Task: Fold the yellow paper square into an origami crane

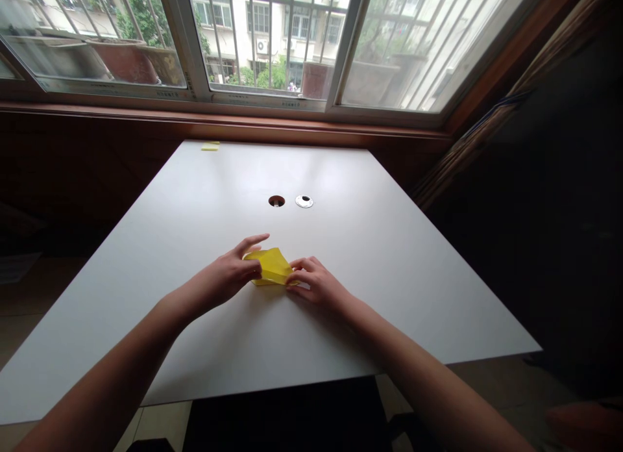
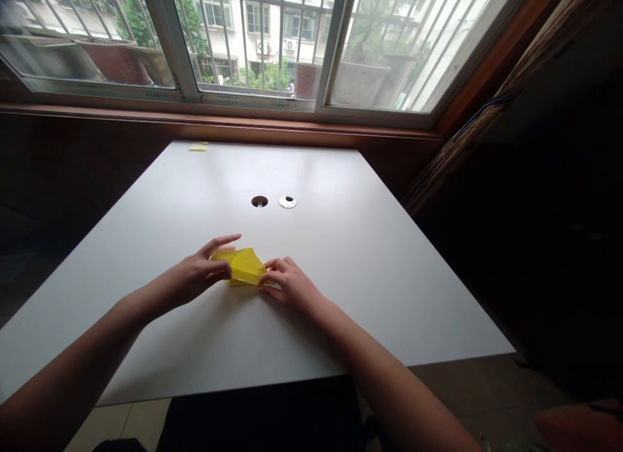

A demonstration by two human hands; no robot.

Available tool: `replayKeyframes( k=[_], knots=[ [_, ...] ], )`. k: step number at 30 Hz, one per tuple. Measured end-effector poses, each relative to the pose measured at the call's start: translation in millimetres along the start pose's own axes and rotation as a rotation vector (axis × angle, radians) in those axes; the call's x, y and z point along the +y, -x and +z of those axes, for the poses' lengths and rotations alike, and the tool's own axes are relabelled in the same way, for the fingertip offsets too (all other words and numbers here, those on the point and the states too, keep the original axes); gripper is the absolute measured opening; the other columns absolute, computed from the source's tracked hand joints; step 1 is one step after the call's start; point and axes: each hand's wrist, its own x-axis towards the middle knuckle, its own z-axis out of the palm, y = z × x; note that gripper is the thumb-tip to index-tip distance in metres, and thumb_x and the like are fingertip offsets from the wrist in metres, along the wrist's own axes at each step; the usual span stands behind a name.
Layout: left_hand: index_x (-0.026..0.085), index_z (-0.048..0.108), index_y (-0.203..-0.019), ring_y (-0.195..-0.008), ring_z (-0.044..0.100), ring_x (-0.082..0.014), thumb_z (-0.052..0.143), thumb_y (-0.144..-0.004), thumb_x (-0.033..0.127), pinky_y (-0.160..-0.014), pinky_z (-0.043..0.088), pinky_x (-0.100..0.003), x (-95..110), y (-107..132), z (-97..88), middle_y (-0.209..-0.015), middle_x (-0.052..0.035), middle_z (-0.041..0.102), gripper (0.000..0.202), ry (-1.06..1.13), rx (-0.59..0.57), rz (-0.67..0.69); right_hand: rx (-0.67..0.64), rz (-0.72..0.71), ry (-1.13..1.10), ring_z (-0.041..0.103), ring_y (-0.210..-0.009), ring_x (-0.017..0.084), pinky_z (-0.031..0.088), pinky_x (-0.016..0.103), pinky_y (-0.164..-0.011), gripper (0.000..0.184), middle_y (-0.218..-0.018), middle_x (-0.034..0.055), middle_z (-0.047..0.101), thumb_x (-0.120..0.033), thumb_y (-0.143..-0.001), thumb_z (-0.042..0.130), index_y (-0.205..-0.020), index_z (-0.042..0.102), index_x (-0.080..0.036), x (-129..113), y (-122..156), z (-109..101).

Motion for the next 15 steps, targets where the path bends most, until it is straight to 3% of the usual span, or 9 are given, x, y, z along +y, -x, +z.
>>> replayKeyframes(
  k=[5,11,13,15],
  knots=[
    [0.018,0.068,-0.091,-0.121,0.062,-0.0244,0.051,-0.099,0.025,-0.102,0.056,-0.041,-7.8,6.8,-0.1,-0.155,-0.0088,0.033,0.02,0.121,0.012,-0.073,0.032,-0.012,-0.036,0.057,-0.102,0.022,0.051,0.039,-0.092,0.02,-0.121,0.0072,0.062,-0.033,-0.087,0.073,-0.105,0.071,-0.027,3.4,-1.3,-0.2],
    [0.019,0.066,-0.097,-0.124,0.059,-0.0275,0.052,-0.099,0.027,-0.095,0.06,-0.042,-9.2,13.2,1.7,-0.153,-0.0098,0.035,0.017,0.194,0.054,-0.147,0.053,0.021,-0.079,0.06,-0.093,0.019,0.053,0.038,-0.088,0.009,-0.116,0.0067,0.065,-0.03,-0.091,0.068,-0.087,0.074,-0.025,4.0,-4.0,2.2],
    [0.022,0.063,-0.11,-0.127,0.057,-0.0275,0.052,-0.099,0.027,-0.093,0.062,-0.042,-8.9,13.9,4.9,-0.153,-0.0107,0.034,0.016,0.237,0.1,-0.151,0.065,0.045,-0.074,0.06,-0.096,0.02,0.053,0.038,-0.088,0.008,-0.115,0.007,0.065,-0.029,-0.09,0.068,-0.086,0.074,-0.025,3.9,-4.4,3.5],
    [0.027,0.051,-0.131,-0.129,0.055,-0.027,0.056,-0.097,0.025,-0.091,0.063,-0.042,-9.1,14.0,8.3,-0.154,-0.013,0.031,0.034,0.297,0.204,-0.122,0.077,0.055,-0.057,0.059,-0.099,0.021,0.053,0.037,-0.087,0.006,-0.114,0.0078,0.064,-0.028,-0.089,0.07,-0.087,0.074,-0.025,3.7,-4.1,4.6]
  ],
)
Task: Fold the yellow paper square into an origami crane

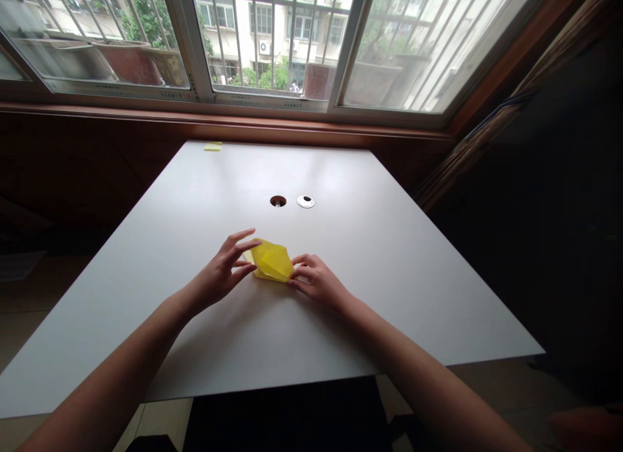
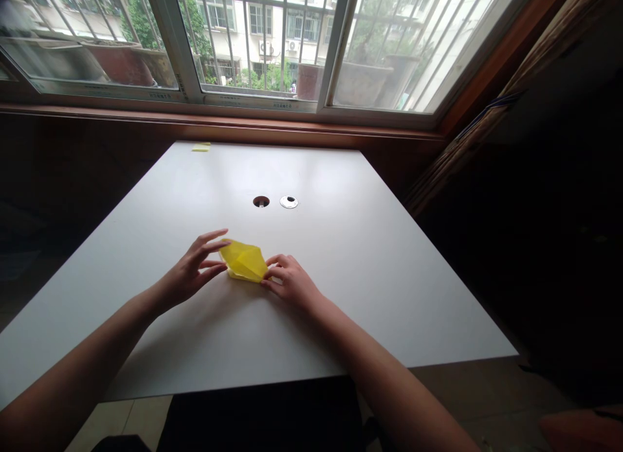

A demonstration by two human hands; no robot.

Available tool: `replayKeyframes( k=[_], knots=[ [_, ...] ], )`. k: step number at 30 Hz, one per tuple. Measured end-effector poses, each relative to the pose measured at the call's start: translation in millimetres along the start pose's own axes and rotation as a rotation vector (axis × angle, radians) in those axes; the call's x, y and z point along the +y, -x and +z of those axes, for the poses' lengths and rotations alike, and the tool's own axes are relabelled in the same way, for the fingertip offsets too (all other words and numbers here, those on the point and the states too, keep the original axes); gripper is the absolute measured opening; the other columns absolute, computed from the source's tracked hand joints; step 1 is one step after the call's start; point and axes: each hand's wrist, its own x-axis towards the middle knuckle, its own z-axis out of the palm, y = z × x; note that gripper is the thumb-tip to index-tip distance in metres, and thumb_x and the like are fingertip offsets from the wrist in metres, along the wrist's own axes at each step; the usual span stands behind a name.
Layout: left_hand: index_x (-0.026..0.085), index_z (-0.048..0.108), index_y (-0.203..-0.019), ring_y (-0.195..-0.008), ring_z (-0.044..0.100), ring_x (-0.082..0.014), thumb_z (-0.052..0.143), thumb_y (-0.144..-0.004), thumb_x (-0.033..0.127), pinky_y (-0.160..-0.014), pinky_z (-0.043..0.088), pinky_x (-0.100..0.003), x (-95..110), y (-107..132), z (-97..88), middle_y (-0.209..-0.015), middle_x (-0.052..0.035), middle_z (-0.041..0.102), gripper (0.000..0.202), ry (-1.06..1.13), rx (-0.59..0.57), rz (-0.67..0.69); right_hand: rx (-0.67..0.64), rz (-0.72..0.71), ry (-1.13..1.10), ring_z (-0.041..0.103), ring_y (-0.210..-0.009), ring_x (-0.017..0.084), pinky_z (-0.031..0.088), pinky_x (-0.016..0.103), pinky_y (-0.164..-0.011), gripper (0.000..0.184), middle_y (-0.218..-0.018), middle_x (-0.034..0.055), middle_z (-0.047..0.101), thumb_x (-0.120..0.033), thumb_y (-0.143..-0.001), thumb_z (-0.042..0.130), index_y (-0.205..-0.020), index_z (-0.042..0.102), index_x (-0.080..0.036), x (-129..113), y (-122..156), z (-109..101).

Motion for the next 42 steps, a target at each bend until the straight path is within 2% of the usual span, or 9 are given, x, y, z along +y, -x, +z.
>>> replayKeyframes(
  k=[2,4,8,12,17,21,28,32,42],
  knots=[
    [0.033,0.033,-0.144,-0.128,0.056,-0.0258,0.061,-0.095,0.023,-0.091,0.062,-0.044,-2.0,0.1,1.9,-0.155,-0.0149,0.027,0.058,0.066,0.108,0.068,0.007,-0.006,0.027,0.059,-0.1,0.021,0.053,0.037,-0.087,0.005,-0.115,0.0081,0.063,-0.027,-0.089,0.07,-0.09,0.074,-0.025,-0.1,1.1,0.2],
    [0.035,0.025,-0.147,-0.126,0.058,-0.0248,0.062,-0.094,0.021,-0.092,0.061,-0.045,-4.4,-0.3,2.0,-0.155,-0.0155,0.029,0.066,0.083,0.15,0.104,0.005,-0.019,0.053,0.058,-0.099,0.021,0.053,0.037,-0.087,0.005,-0.116,0.0076,0.062,-0.026,-0.09,0.069,-0.091,0.073,-0.026,-0.4,2.7,-0.7],
    [0.031,0.041,-0.145,-0.128,0.055,-0.0249,0.057,-0.097,0.024,-0.102,0.056,-0.046,-9.3,-1.1,1.8,-0.146,-0.0127,0.044,0.05,-0.155,-0.069,0.083,-0.005,-0.036,0.064,0.058,-0.099,0.021,0.052,0.04,-0.092,0.005,-0.122,0.0065,0.061,-0.027,-0.089,0.07,-0.093,0.072,-0.027,0.1,5.8,-5.8],
    [0.032,0.052,-0.14,-0.13,0.052,-0.0257,0.05,-0.101,0.026,-0.105,0.052,-0.046,-16.1,-0.8,12.1,-0.148,-0.0089,0.047,0.04,-0.445,-0.278,0.137,-0.023,-0.025,0.052,0.058,-0.102,0.022,0.051,0.044,-0.095,0.01,-0.127,0.0073,0.058,-0.029,-0.086,0.074,-0.093,0.068,-0.025,5.4,9.4,-13.6],
    [0.026,0.053,-0.141,-0.138,0.044,-0.0288,0.049,-0.101,0.034,-0.111,0.045,-0.05,-29.9,-1.0,28.3,-0.146,-0.0106,0.052,0.041,-0.581,-0.294,0.225,0.024,0.051,0.023,0.055,-0.114,0.027,0.053,0.046,-0.093,0.036,-0.13,0.0119,0.054,-0.039,-0.078,0.08,-0.102,0.058,-0.023,15.3,17.8,-22.3],
    [0.022,0.044,-0.148,-0.142,0.04,-0.0298,0.048,-0.101,0.038,-0.114,0.042,-0.051,-37.1,-1.0,31.1,-0.149,-0.012,0.049,0.049,-0.549,-0.303,0.233,-0.008,-0.033,0.123,0.051,-0.118,0.029,0.049,0.048,-0.099,0.051,-0.135,0.0118,0.053,-0.046,-0.079,0.078,-0.121,0.057,-0.027,13.9,20.9,-23.1],
    [0.022,0.042,-0.148,-0.144,0.039,-0.0297,0.064,-0.092,0.041,-0.115,0.042,-0.051,-44.7,1.9,24.6,-0.15,-0.0156,0.047,0.063,-0.339,-0.327,0.237,-0.055,-0.222,0.292,0.048,-0.124,0.029,0.043,0.047,-0.103,0.029,-0.126,0.0064,0.065,-0.044,-0.09,0.067,-0.115,0.068,-0.029,5.4,10.0,-12.9],
    [0.024,0.059,-0.132,-0.14,0.044,-0.0284,0.07,-0.089,0.033,-0.112,0.045,-0.048,-45.1,3.9,20.7,-0.144,-0.0141,0.052,0.045,-0.216,-0.291,0.229,-0.084,-0.326,0.281,0.056,-0.114,0.024,0.043,0.042,-0.097,0.018,-0.115,0.0042,0.071,-0.037,-0.095,0.062,-0.108,0.069,-0.026,4.8,4.5,-12.9],
    [0.024,0.059,-0.127,-0.119,0.058,-0.0232,0.064,-0.093,0.033,-0.103,0.051,-0.041,-43.2,4.2,6.4,-0.129,-0.011,0.058,0.036,-0.3,-0.199,0.11,-0.079,-0.38,0.256,0.061,-0.101,0.019,0.046,0.036,-0.089,0.016,-0.111,0.0036,0.074,-0.021,-0.097,0.057,-0.11,0.066,-0.024,10.1,7.5,-14.8]
  ],
)
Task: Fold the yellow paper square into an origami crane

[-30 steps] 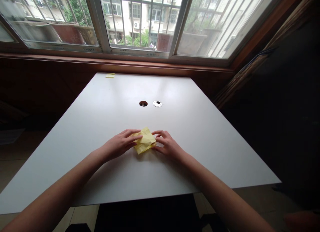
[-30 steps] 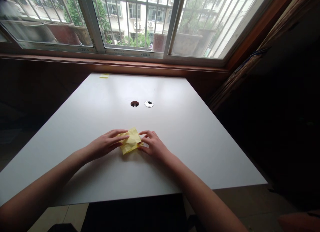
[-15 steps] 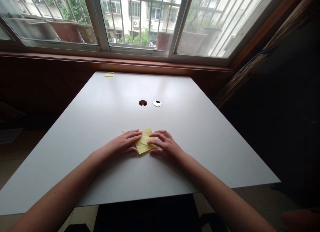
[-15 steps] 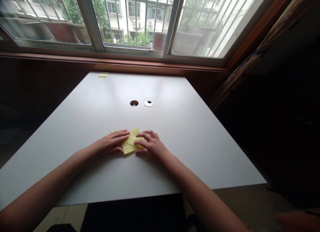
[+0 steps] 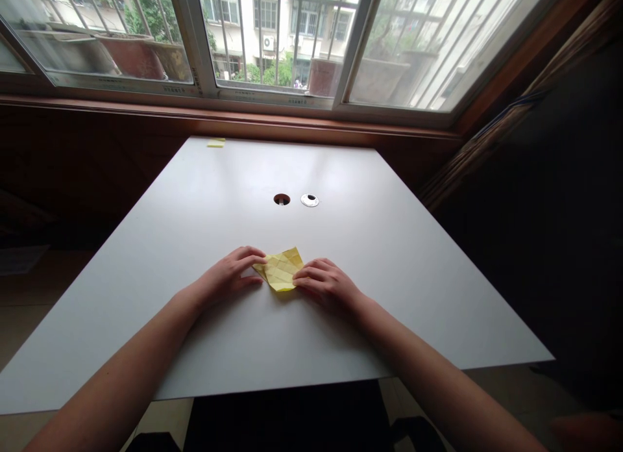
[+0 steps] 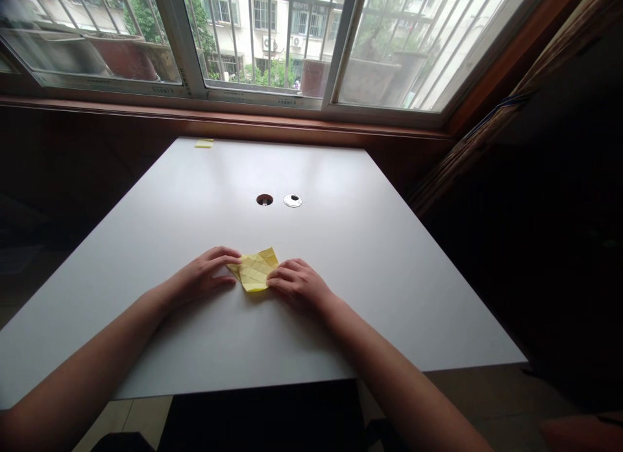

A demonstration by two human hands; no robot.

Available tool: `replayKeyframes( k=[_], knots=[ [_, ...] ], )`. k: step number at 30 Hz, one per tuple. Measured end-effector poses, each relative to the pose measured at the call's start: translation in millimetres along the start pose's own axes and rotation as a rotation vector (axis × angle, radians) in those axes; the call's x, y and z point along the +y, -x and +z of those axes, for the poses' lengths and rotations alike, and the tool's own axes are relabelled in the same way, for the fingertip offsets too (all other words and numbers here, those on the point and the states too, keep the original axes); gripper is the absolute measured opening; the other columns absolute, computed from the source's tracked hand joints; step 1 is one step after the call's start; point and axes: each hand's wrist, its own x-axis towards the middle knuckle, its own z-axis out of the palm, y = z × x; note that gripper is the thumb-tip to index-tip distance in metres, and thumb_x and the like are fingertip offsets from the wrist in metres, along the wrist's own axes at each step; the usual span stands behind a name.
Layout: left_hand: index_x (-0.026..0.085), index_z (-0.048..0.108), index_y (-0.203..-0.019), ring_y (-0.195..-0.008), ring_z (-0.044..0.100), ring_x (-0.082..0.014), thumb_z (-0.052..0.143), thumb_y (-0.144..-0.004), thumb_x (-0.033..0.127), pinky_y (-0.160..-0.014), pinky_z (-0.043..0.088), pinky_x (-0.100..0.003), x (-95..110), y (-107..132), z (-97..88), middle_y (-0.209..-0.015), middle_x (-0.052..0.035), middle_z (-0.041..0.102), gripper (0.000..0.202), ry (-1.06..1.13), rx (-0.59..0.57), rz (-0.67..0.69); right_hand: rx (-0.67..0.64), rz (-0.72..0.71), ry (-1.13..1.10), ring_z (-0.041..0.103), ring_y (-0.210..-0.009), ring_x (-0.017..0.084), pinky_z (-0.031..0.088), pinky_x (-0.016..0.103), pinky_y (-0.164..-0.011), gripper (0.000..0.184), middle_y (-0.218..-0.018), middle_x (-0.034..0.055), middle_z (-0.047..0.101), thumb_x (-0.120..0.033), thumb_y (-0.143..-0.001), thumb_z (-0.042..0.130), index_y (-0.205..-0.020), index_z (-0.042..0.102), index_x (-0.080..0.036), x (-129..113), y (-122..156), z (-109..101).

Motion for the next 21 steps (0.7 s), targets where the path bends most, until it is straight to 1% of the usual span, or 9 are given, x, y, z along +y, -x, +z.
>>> replayKeyframes(
  k=[3,6,8,11,14,16,18,21],
  knots=[
    [0.025,0.063,-0.123,-0.12,0.056,-0.0227,0.062,-0.094,0.031,-0.104,0.05,-0.041,-2.8,2.1,0.6,-0.128,-0.0095,0.06,0.029,-0.039,-0.015,0.033,-0.014,0.009,0.002,0.061,-0.099,0.019,0.047,0.035,-0.084,0.016,-0.112,0.0036,0.073,-0.021,-0.097,0.057,-0.11,0.066,-0.024,1.3,2.1,-0.7],
    [0.026,0.063,-0.124,-0.121,0.055,-0.0236,0.063,-0.094,0.032,-0.102,0.051,-0.042,-0.9,2.6,2.9,-0.13,-0.0101,0.058,0.03,-0.086,-0.013,0.049,-0.002,0.021,-0.011,0.06,-0.096,0.019,0.047,0.035,-0.082,0.014,-0.109,0.0044,0.073,-0.022,-0.097,0.058,-0.108,0.067,-0.024,0.5,2.4,-1.4],
    [0.025,0.064,-0.122,-0.121,0.055,-0.0241,0.063,-0.094,0.033,-0.101,0.052,-0.042,2.5,1.6,5.4,-0.131,-0.0103,0.058,0.029,-0.122,-0.009,0.06,0.027,0.056,-0.035,0.06,-0.092,0.019,0.047,0.034,-0.08,0.012,-0.104,0.0056,0.073,-0.025,-0.097,0.059,-0.103,0.069,-0.023,-0.8,0.8,-1.1],
    [0.024,0.064,-0.12,-0.121,0.054,-0.0237,0.061,-0.095,0.032,-0.101,0.051,-0.042,8.3,-1.4,9.4,-0.127,-0.0099,0.06,0.027,-0.154,-0.012,0.094,0.053,0.145,-0.112,0.059,-0.085,0.019,0.049,0.034,-0.078,0.011,-0.097,0.0067,0.071,-0.029,-0.096,0.061,-0.095,0.07,-0.023,-2.8,-3.6,1.0],
    [0.022,0.063,-0.12,-0.119,0.055,-0.0234,0.059,-0.096,0.031,-0.103,0.051,-0.042,12.8,-4.5,11.9,-0.12,-0.0096,0.063,0.026,-0.161,-0.004,0.123,0.06,0.285,-0.189,0.058,-0.083,0.019,0.05,0.034,-0.076,0.011,-0.092,0.0065,0.068,-0.029,-0.095,0.062,-0.09,0.069,-0.023,-4.5,-8.6,4.2],
    [0.02,0.06,-0.125,-0.115,0.057,-0.023,0.058,-0.097,0.031,-0.104,0.05,-0.043,15.0,-5.8,12.3,-0.119,-0.01,0.064,0.03,-0.157,0.014,0.122,0.065,0.395,-0.212,0.058,-0.081,0.018,0.05,0.033,-0.074,0.008,-0.089,0.0054,0.065,-0.029,-0.093,0.064,-0.092,0.068,-0.023,-5.8,-11.2,6.4],
    [0.019,0.056,-0.129,-0.112,0.059,-0.0223,0.057,-0.097,0.03,-0.104,0.05,-0.044,17.0,-6.4,11.7,-0.118,-0.0102,0.065,0.034,-0.154,0.028,0.122,0.057,0.466,-0.225,0.058,-0.08,0.018,0.05,0.032,-0.074,0.008,-0.088,0.0041,0.063,-0.028,-0.091,0.066,-0.096,0.067,-0.023,-7.1,-13.0,8.1],
    [0.02,0.057,-0.129,-0.11,0.059,-0.0217,0.058,-0.097,0.028,-0.103,0.05,-0.043,20.4,-6.5,10.0,-0.117,-0.0092,0.065,0.033,-0.168,0.032,0.147,0.047,0.494,-0.231,0.059,-0.083,0.018,0.05,0.032,-0.075,0.01,-0.089,0.0035,0.062,-0.026,-0.089,0.068,-0.098,0.067,-0.023,-8.4,-14.7,9.6]
  ],
)
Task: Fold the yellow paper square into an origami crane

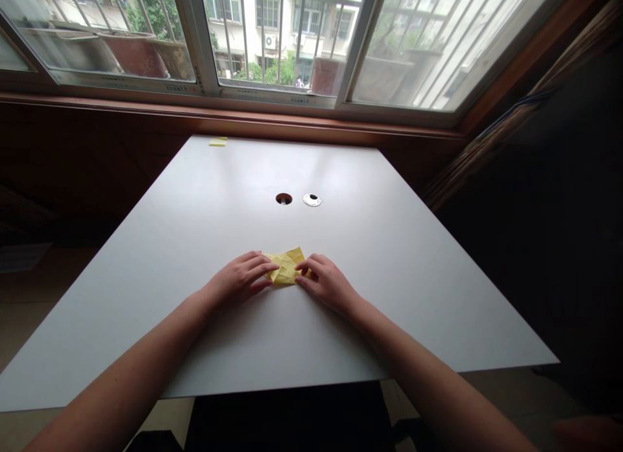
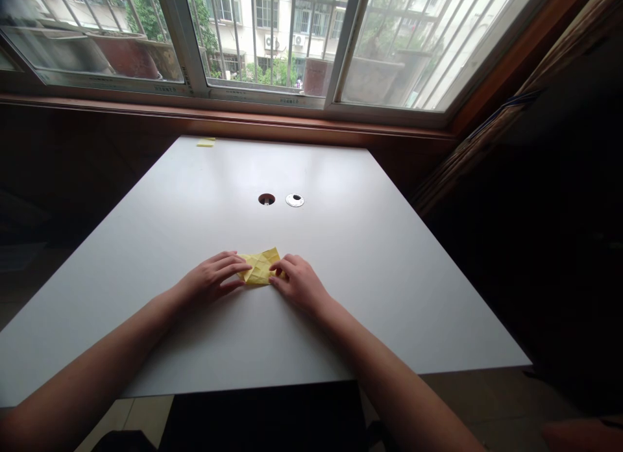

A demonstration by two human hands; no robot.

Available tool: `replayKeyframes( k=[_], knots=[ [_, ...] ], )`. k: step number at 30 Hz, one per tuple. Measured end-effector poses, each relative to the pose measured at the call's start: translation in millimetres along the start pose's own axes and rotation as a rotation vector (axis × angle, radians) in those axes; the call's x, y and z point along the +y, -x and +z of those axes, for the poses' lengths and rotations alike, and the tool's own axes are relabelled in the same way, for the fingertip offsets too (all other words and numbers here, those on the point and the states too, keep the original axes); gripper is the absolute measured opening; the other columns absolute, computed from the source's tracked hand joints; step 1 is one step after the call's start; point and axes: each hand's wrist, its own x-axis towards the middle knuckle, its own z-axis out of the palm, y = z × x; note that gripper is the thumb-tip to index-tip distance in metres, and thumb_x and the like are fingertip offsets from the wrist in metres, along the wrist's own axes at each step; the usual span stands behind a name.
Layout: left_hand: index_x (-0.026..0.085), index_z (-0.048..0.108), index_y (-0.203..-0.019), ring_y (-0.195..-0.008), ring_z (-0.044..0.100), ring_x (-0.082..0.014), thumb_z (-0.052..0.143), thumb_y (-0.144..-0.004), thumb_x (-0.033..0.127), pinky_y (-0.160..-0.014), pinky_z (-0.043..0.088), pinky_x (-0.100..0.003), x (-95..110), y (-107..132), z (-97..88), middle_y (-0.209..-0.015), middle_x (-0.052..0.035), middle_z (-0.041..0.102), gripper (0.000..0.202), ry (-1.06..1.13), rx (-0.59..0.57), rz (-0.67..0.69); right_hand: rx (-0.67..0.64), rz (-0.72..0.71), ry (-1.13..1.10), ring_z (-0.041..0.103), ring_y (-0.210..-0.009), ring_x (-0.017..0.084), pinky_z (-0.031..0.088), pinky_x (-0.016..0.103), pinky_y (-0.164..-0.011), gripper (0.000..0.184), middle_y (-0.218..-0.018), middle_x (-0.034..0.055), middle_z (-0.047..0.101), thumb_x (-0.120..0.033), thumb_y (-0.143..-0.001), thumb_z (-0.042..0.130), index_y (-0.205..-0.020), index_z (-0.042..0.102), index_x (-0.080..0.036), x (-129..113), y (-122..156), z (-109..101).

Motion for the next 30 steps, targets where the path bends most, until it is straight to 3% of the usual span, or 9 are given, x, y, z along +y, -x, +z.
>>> replayKeyframes(
  k=[7,13,19,26,30],
  knots=[
    [0.026,0.059,-0.131,-0.108,0.058,-0.0227,0.054,-0.098,0.026,-0.094,0.054,-0.039,3.9,-0.2,0.6,-0.116,-0.0089,0.065,0.033,-0.043,-0.086,0.043,-0.009,-0.015,-0.014,0.058,-0.086,0.019,0.05,0.032,-0.077,0.009,-0.093,0.0051,0.061,-0.028,-0.09,0.067,-0.098,0.068,-0.023,0.0,1.3,-2.8],
    [0.021,0.037,-0.149,-0.114,0.057,-0.0233,0.058,-0.097,0.037,-0.096,0.054,-0.04,3.4,1.4,2.9,-0.122,-0.011,0.064,0.058,0.05,-0.04,-0.088,-0.053,-0.047,-0.097,0.059,-0.088,0.019,0.052,0.034,-0.079,0.014,-0.097,0.0072,0.063,-0.031,-0.095,0.06,-0.099,0.071,-0.023,2.8,4.4,-11.0],
    [0.026,0.066,-0.118,-0.109,0.057,-0.0223,0.057,-0.097,0.031,-0.094,0.053,-0.038,5.0,-1.0,-0.5,-0.113,-0.0084,0.066,0.023,0.008,-0.078,0.05,-0.081,-0.13,-0.153,0.062,-0.095,0.02,0.054,0.037,-0.087,0.008,-0.1,0.0075,0.066,-0.028,-0.091,0.067,-0.093,0.074,-0.024,8.2,6.4,-16.0],
    [0.026,0.068,-0.116,-0.111,0.056,-0.022,0.056,-0.098,0.03,-0.096,0.051,-0.037,6.2,-1.6,-3.2,-0.112,-0.0089,0.065,0.022,0.011,-0.094,0.068,-0.094,-0.131,-0.17,0.064,-0.1,0.022,0.056,0.038,-0.089,0.018,-0.107,0.009,0.065,-0.032,-0.087,0.073,-0.103,0.073,-0.025,19.0,11.1,-23.8],
    [0.026,0.068,-0.115,-0.112,0.056,-0.0217,0.055,-0.098,0.029,-0.097,0.051,-0.037,4.0,-1.1,-2.3,-0.113,-0.0086,0.065,0.022,0.022,-0.106,0.066,-0.087,-0.102,-0.193,0.066,-0.086,0.018,0.058,0.031,-0.074,0.017,-0.11,0.0092,0.064,-0.033,-0.089,0.069,-0.103,0.073,-0.025,32.8,14.5,-28.2]
  ],
)
